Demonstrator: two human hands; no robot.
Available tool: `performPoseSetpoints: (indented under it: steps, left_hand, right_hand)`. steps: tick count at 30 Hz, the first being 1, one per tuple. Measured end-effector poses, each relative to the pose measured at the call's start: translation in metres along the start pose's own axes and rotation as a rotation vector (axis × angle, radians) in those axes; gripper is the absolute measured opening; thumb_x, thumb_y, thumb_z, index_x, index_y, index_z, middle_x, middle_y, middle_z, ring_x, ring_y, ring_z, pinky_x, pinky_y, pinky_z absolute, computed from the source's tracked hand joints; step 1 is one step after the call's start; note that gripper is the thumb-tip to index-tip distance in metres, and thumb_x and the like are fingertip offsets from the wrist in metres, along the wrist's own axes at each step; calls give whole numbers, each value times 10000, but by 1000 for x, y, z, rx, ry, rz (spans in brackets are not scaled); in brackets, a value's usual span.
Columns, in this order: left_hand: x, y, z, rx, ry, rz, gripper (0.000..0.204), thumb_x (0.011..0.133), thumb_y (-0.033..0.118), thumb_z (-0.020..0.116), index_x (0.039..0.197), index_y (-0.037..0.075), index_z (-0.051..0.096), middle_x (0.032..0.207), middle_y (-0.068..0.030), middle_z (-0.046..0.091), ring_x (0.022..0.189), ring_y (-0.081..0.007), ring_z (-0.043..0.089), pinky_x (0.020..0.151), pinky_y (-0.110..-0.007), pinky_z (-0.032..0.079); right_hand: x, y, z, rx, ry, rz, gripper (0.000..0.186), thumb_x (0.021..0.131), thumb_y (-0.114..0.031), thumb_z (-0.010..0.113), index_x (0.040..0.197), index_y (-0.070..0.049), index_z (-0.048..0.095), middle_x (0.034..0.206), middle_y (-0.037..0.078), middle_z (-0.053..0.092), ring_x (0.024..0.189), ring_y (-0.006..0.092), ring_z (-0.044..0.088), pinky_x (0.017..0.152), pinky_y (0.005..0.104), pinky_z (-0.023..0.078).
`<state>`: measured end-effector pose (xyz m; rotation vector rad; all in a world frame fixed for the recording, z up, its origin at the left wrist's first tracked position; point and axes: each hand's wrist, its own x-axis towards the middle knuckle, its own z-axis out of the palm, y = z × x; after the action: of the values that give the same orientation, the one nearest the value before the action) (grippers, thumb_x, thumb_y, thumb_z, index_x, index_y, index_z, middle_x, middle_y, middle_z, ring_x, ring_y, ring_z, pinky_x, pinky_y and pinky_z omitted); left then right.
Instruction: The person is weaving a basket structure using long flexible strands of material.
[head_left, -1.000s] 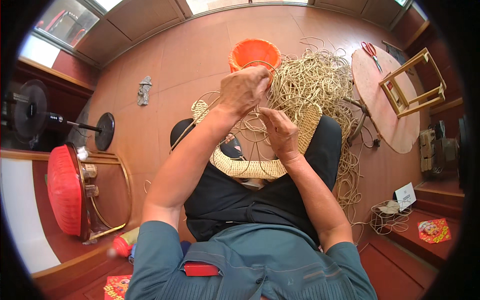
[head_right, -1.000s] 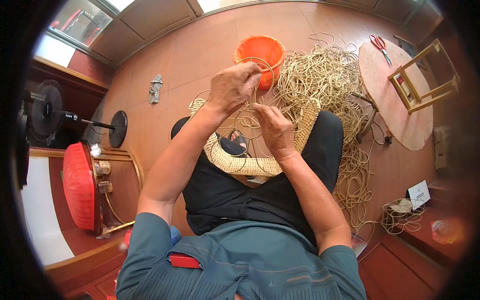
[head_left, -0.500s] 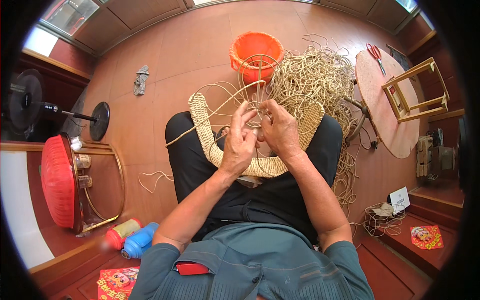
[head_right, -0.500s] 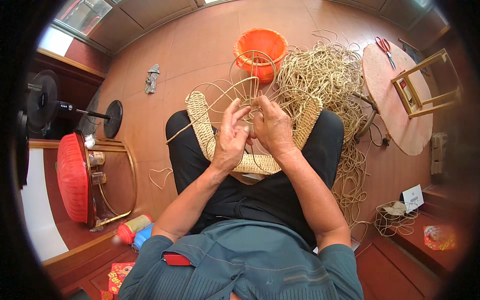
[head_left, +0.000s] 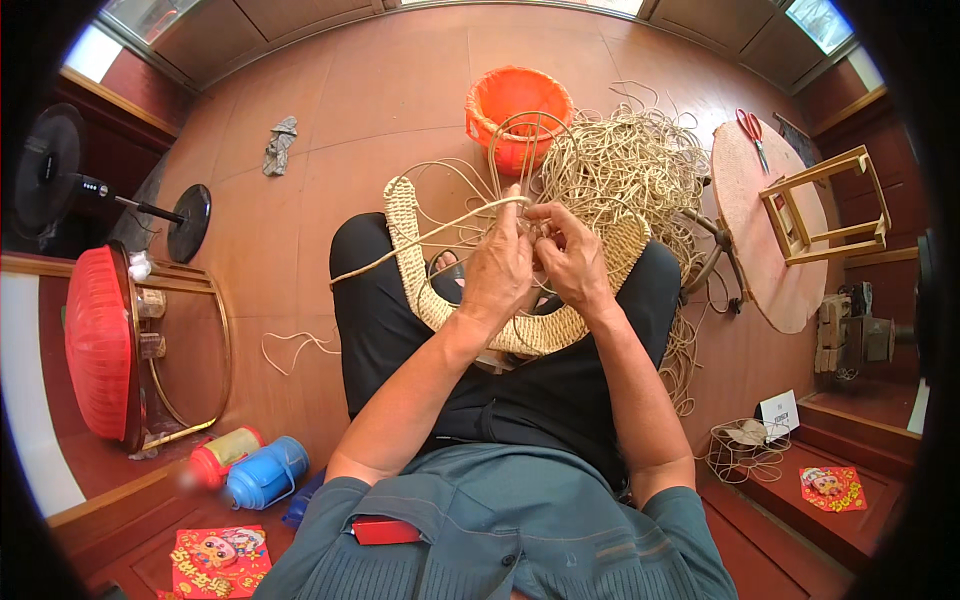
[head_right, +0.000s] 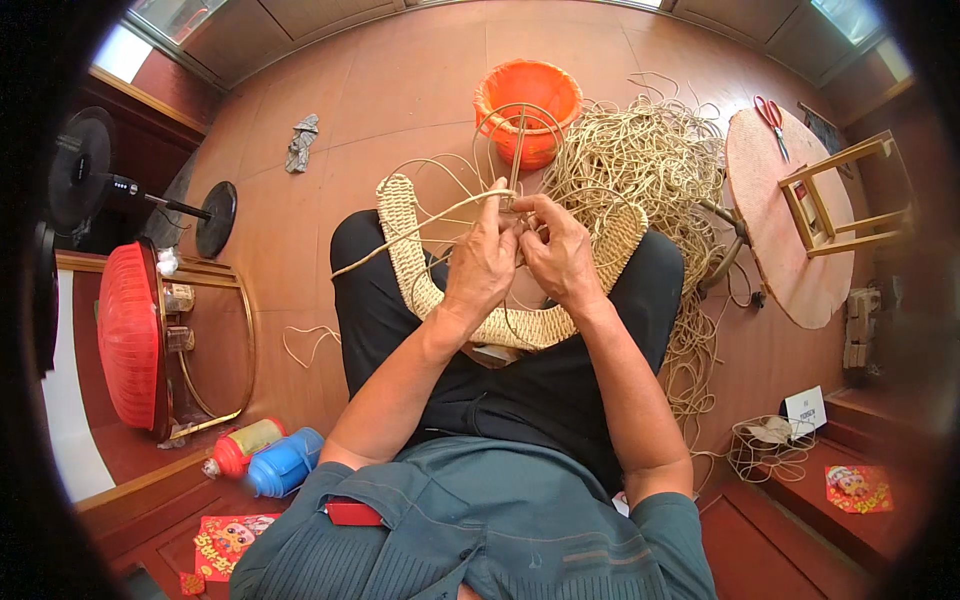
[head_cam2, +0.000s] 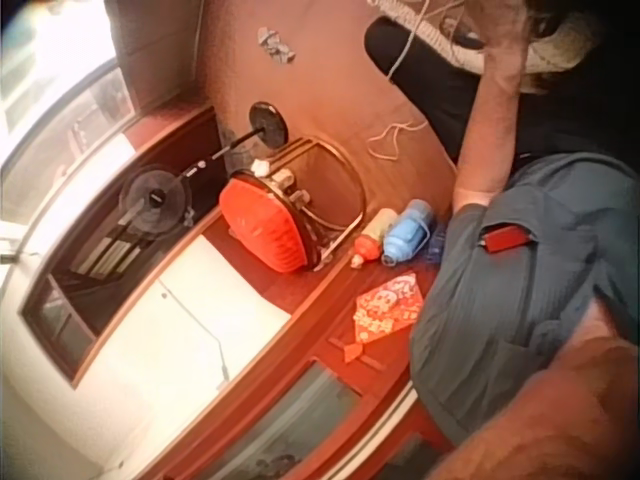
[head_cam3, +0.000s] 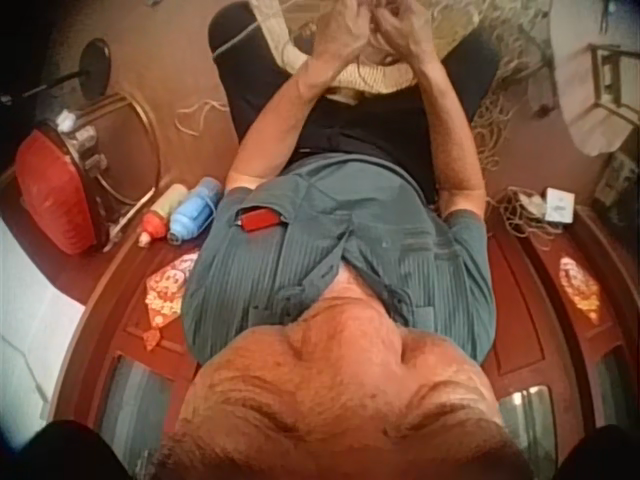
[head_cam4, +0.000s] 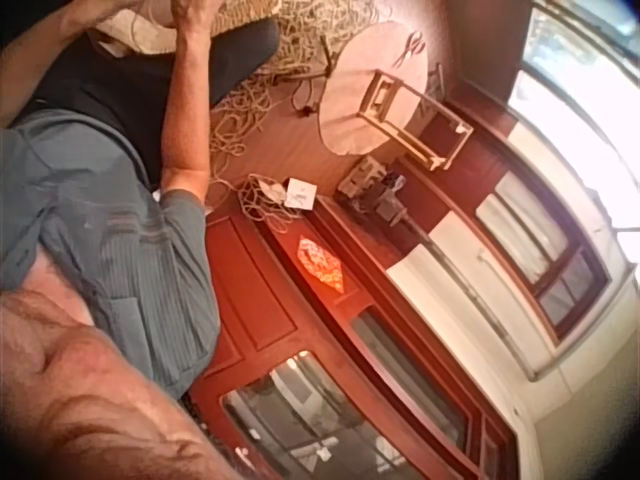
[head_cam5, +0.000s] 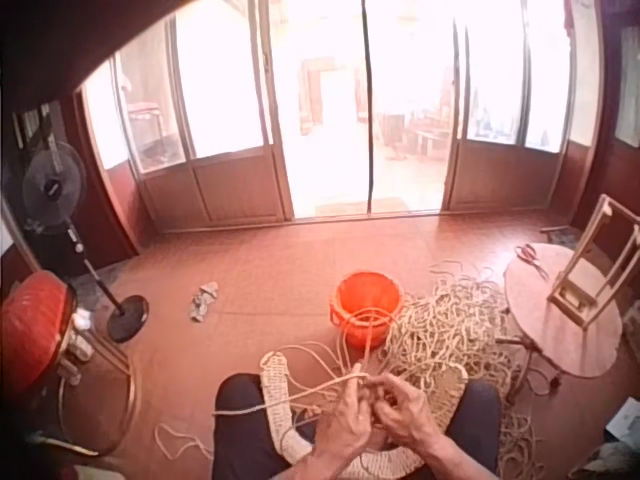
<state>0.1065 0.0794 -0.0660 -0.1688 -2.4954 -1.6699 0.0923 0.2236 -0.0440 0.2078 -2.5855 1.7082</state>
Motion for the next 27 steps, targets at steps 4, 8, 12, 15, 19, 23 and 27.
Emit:
performPoseSetpoints:
  steps: [4, 8, 12, 15, 19, 23, 27]
  left_hand:
    - [-2, 20, -14, 327, 36, 50, 356, 1081, 219, 622, 1417, 101, 616, 768, -120, 733, 747, -371, 749, 699, -486, 569]
    - [-3, 19, -22, 347, 88, -16, 224, 1067, 235, 649, 1226, 82, 687, 798, -141, 748, 760, -373, 757, 712, -499, 569]
    - [-3, 23, -24, 412, 89, -8, 185, 1062, 224, 648, 1181, 83, 666, 840, -152, 766, 808, -401, 764, 732, -506, 577]
    - [-5, 21, -25, 388, 114, 37, 179, 1060, 209, 640, 1188, 85, 662, 859, -161, 767, 817, -405, 764, 736, -510, 577]
    - [-7, 20, -25, 364, 71, 31, 169, 1064, 193, 628, 1187, 80, 653, 873, -170, 764, 819, -411, 758, 735, -509, 570]
    - [-20, 20, -16, 171, 28, -77, 190, 1092, 208, 620, 1184, 45, 653, 844, -172, 743, 768, -402, 735, 714, -480, 548]
    - [-35, 26, -20, 38, 26, -109, 220, 1109, 226, 620, 1155, 18, 674, 824, -174, 719, 737, -363, 707, 700, -451, 528]
  right_hand:
    - [-10, 9, -2, 45, 61, -61, 336, 967, 29, 637, 1290, -34, 705, 877, 81, 675, 724, 125, 669, 646, 307, 571]
    - [-11, 7, 4, 216, 86, -1, 325, 1051, 6, 644, 1372, -37, 625, 845, 34, 674, 692, 85, 685, 571, 274, 549]
    - [-10, 4, 6, 242, 108, 14, 283, 1057, -41, 691, 1323, -32, 595, 816, 33, 673, 669, 76, 673, 556, 264, 537]
    - [-11, -2, 7, 267, 130, 58, 251, 1047, -43, 710, 1272, -36, 600, 803, 26, 680, 667, 71, 668, 550, 253, 526]
    - [-9, 6, 16, 199, 223, 60, 251, 1015, -63, 753, 1213, -50, 599, 776, 36, 682, 660, 92, 672, 571, 282, 541]
    - [-7, 12, 20, 73, 281, 41, 263, 986, -81, 782, 1183, -65, 609, 768, 51, 682, 661, 119, 681, 607, 318, 564]
    - [-12, 15, 15, 142, 238, 35, 268, 981, -82, 784, 1188, -63, 614, 793, 61, 693, 669, 133, 687, 619, 315, 567]
